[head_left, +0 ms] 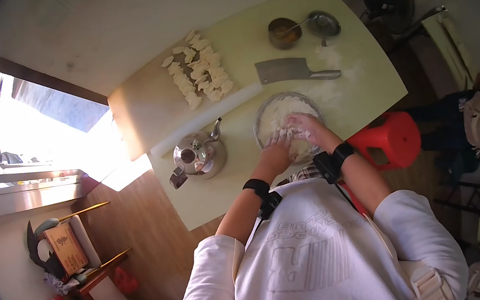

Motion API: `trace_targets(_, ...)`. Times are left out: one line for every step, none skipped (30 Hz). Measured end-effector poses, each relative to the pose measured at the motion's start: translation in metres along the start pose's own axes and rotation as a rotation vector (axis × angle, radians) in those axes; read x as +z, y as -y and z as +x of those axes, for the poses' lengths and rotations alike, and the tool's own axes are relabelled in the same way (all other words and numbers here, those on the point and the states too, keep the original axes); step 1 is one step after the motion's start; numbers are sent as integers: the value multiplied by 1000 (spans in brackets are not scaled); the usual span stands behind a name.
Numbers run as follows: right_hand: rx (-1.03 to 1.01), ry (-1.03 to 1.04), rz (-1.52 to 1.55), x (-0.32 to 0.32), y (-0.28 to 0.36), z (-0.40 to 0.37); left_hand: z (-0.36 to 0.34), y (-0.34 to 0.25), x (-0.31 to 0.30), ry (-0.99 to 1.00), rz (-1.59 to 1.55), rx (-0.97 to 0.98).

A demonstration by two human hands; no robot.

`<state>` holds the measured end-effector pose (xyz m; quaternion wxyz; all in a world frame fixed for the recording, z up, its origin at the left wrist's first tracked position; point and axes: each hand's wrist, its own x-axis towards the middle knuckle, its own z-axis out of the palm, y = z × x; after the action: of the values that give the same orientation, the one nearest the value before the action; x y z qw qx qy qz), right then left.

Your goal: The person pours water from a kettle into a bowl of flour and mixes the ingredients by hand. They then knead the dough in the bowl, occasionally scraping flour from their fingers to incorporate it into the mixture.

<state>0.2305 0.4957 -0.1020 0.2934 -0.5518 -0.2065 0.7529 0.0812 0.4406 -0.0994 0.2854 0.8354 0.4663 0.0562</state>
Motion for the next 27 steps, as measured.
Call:
trace_targets(0, -5, 0, 1, 6, -5, 2, 1, 3, 1, -3, 4)
trace_targets(42, 25, 4, 2, 11, -10, 3, 3, 8, 30, 83, 28)
trace_targets(85, 56, 6, 4, 17, -17, 3, 4, 8, 57, 170, 50)
trace_targets(85, 54, 5, 4, 23, -27, 5, 5, 6, 56, 169, 52)
trace_targets(13, 97, 32, 8, 29, -41, 6, 5, 0, 82, 161, 52)
trace_targets(-59, 141, 59, 8, 33, -48, 9, 6, -5, 107, 153, 52)
trace_targets(-62, 141, 58, 5, 35, -45, 15, 10, -10, 105, 156, 54)
trace_targets(-32, 138, 109, 2, 38, -43, 23, 14, -15, 153, 15, 5)
trace_targets(-2, 132, 161, -1, 41, -41, 29, 14, -19, 202, -127, -43)
trace_targets(-5, 129, 163, -4, 43, -41, 30, 11, -20, 204, -126, -38)
trace_targets(4, 129, 217, -1, 48, -46, 30, 3, -22, 27, -460, -195)
trace_targets(15, 130, 271, 1, 50, -48, 31, -4, -22, -155, -793, -355)
trace_targets(19, 128, 273, 1, 48, -46, 35, -8, -14, -152, -794, -358)
trace_targets(-42, 163, 305, 1, 44, -42, 41, -14, -9, -212, -933, -287)
trace_targets(-105, 198, 336, 2, 42, -38, 45, -18, -6, -273, -1069, -212)
trace_targets(-102, 196, 337, 4, 38, -34, 47, -19, -2, -272, -1071, -213)
trace_targets(-143, 107, 317, 10, 35, -32, 47, -27, -12, -257, -806, -139)
trace_targets(-184, 18, 296, 14, 34, -30, 47, -33, -17, -240, -542, -66)
trace_targets(-183, 16, 294, 16, 35, -30, 47, -33, -13, -240, -545, -66)
trace_targets(-175, 2, 335, 17, 36, -30, 45, -33, -11, -269, -472, -48)
trace_targets(-166, -12, 376, 17, 37, -30, 43, -33, -9, -297, -399, -31)
trace_targets(-164, -14, 376, 16, 38, -32, 41, -34, -8, -295, -401, -33)
trace_targets(-146, 10, 361, 16, 38, -33, 37, -39, -17, -334, -298, -25)
trace_targets(-127, 36, 345, 16, 38, -34, 34, -42, -24, -372, -195, -20)
trace_targets(-118, 38, 346, 15, 36, -32, 33, -42, -27, -370, -195, -28)
trace_targets(-74, 59, 421, 14, 34, -32, 33, -41, -29, -394, -192, -4)
trace_targets(-30, 77, 495, 13, 32, -31, 33, -39, -29, -419, -190, 22)
